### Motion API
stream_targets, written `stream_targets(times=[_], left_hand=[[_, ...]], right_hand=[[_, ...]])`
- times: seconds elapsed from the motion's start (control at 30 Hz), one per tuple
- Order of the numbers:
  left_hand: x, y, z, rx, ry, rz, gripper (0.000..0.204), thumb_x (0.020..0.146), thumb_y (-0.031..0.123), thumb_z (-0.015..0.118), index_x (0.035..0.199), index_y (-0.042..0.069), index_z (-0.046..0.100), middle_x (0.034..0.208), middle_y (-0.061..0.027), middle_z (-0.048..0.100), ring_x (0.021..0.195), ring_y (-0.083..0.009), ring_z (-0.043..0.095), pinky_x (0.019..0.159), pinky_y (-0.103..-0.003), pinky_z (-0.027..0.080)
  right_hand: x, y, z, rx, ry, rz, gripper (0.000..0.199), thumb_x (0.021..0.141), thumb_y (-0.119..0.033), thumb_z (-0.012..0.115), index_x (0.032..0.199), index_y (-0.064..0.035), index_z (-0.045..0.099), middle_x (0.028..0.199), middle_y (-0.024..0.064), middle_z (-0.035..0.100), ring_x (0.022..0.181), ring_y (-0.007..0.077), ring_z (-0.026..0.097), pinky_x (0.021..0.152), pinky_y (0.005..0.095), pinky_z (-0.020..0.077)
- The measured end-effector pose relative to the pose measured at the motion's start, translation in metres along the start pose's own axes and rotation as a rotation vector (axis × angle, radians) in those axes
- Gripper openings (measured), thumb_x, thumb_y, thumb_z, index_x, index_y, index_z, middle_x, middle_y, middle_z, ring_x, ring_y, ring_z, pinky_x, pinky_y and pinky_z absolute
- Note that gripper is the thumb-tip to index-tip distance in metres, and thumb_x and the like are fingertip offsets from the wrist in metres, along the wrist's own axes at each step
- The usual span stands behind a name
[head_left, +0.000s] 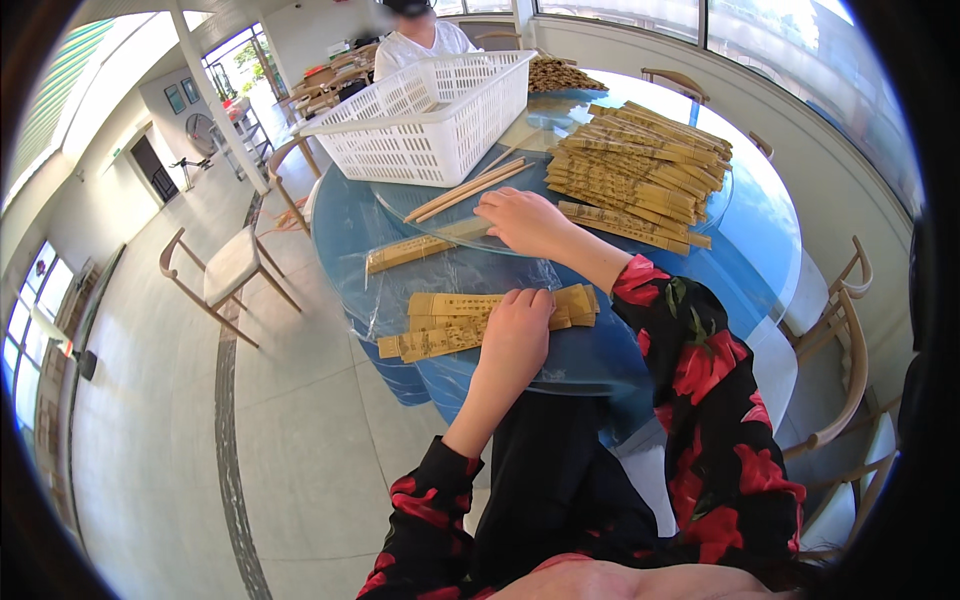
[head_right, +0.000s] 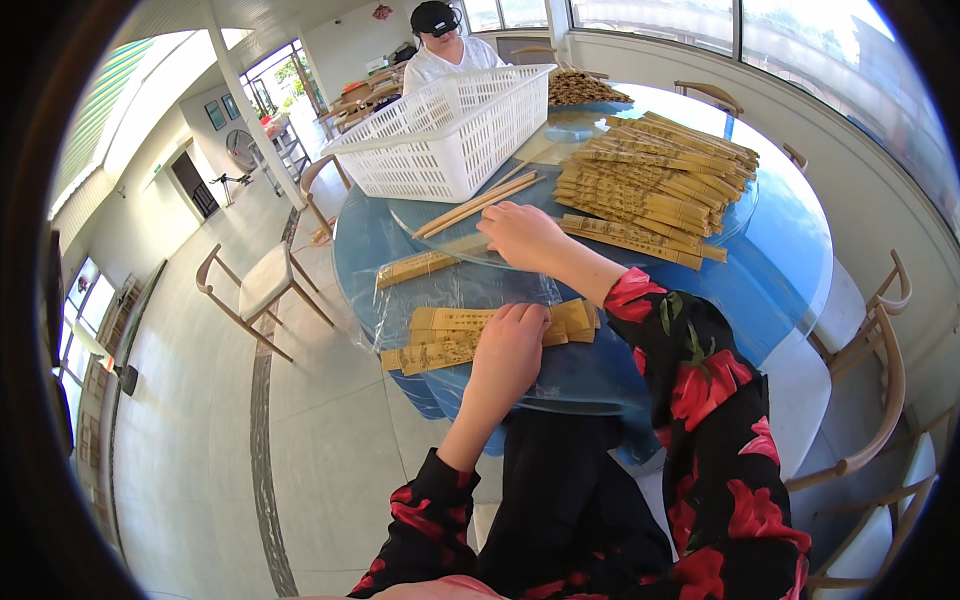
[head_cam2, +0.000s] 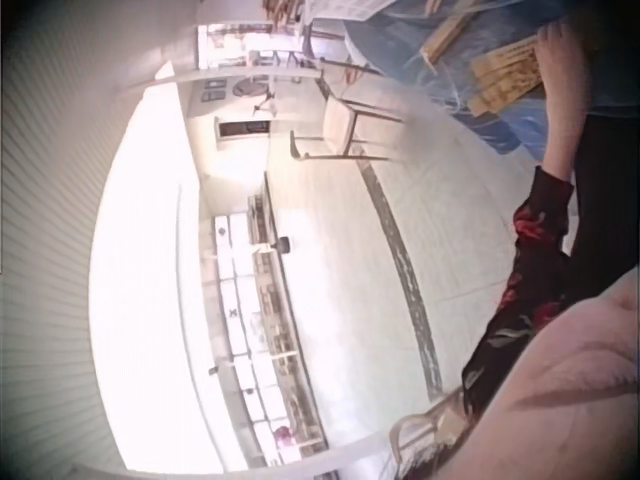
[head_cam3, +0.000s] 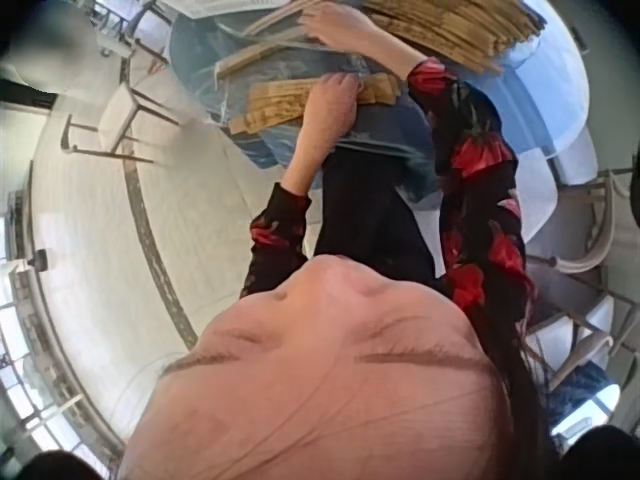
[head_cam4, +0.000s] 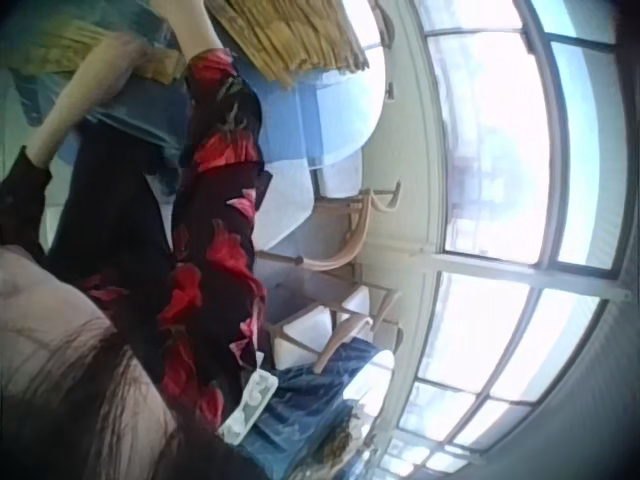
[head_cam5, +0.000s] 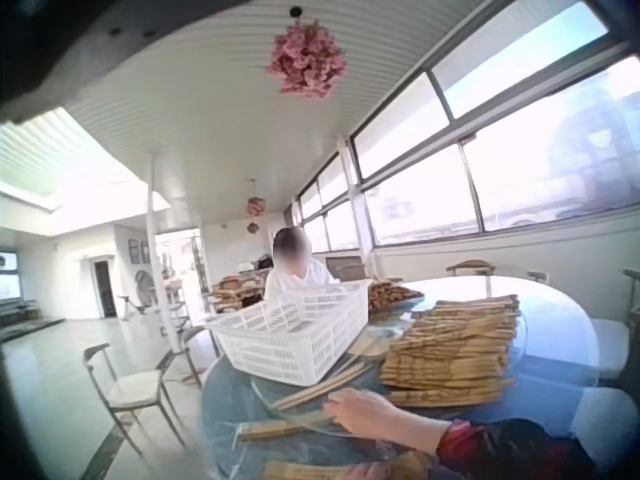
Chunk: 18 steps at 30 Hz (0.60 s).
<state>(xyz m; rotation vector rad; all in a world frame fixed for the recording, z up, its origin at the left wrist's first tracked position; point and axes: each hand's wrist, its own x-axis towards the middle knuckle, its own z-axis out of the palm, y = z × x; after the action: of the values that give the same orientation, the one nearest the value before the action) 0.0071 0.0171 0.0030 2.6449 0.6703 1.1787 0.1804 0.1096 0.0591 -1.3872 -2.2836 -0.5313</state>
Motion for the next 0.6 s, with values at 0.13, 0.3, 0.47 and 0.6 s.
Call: stream_targets(times=[0.13,0.3,0.47,0.6], left_hand=[[-0.002,-0.003,0.002,0.025,-0.015,0.005,0.007,0.094,0.007,0.065,0.098,0.003,0.062,0.091,-0.0164,0.066,0.089,-0.0378,0.063,0.082,-0.048,0.052],[-0.005,-0.008,0.003,0.031,0.020,0.016,0.009,0.094,0.009,0.065,0.099,0.002,0.061,0.091,-0.0159,0.065,0.090,-0.0370,0.063,0.082,-0.047,0.052],[-0.005,-0.006,0.004,0.039,0.023,0.017,0.010,0.094,0.009,0.066,0.100,0.002,0.062,0.091,-0.0155,0.065,0.090,-0.0367,0.062,0.082,-0.046,0.052],[-0.003,-0.005,0.006,0.020,0.049,0.040,0.010,0.093,0.008,0.066,0.100,0.003,0.061,0.090,-0.0154,0.064,0.089,-0.0366,0.062,0.081,-0.046,0.051]], right_hand=[[0.041,0.010,0.056,-0.276,0.038,-0.073,0.023,0.086,-0.013,0.068,0.109,-0.0085,0.070,0.113,0.0045,0.069,0.115,0.0237,0.066,0.090,0.0386,0.0552],[0.062,-0.002,0.059,-0.354,-0.048,-0.038,0.020,0.085,-0.011,0.067,0.105,-0.0104,0.071,0.105,0.0021,0.069,0.108,0.0223,0.067,0.086,0.0374,0.0556],[0.059,-0.002,0.047,-0.415,-0.068,-0.090,0.012,0.082,-0.009,0.068,0.094,-0.0113,0.069,0.101,0.0023,0.067,0.105,0.0234,0.067,0.086,0.0395,0.0560],[0.049,0.002,0.045,-0.269,0.016,0.022,0.008,0.085,-0.016,0.070,0.088,-0.0086,0.070,0.098,0.0058,0.070,0.102,0.0267,0.068,0.082,0.0429,0.0574]])
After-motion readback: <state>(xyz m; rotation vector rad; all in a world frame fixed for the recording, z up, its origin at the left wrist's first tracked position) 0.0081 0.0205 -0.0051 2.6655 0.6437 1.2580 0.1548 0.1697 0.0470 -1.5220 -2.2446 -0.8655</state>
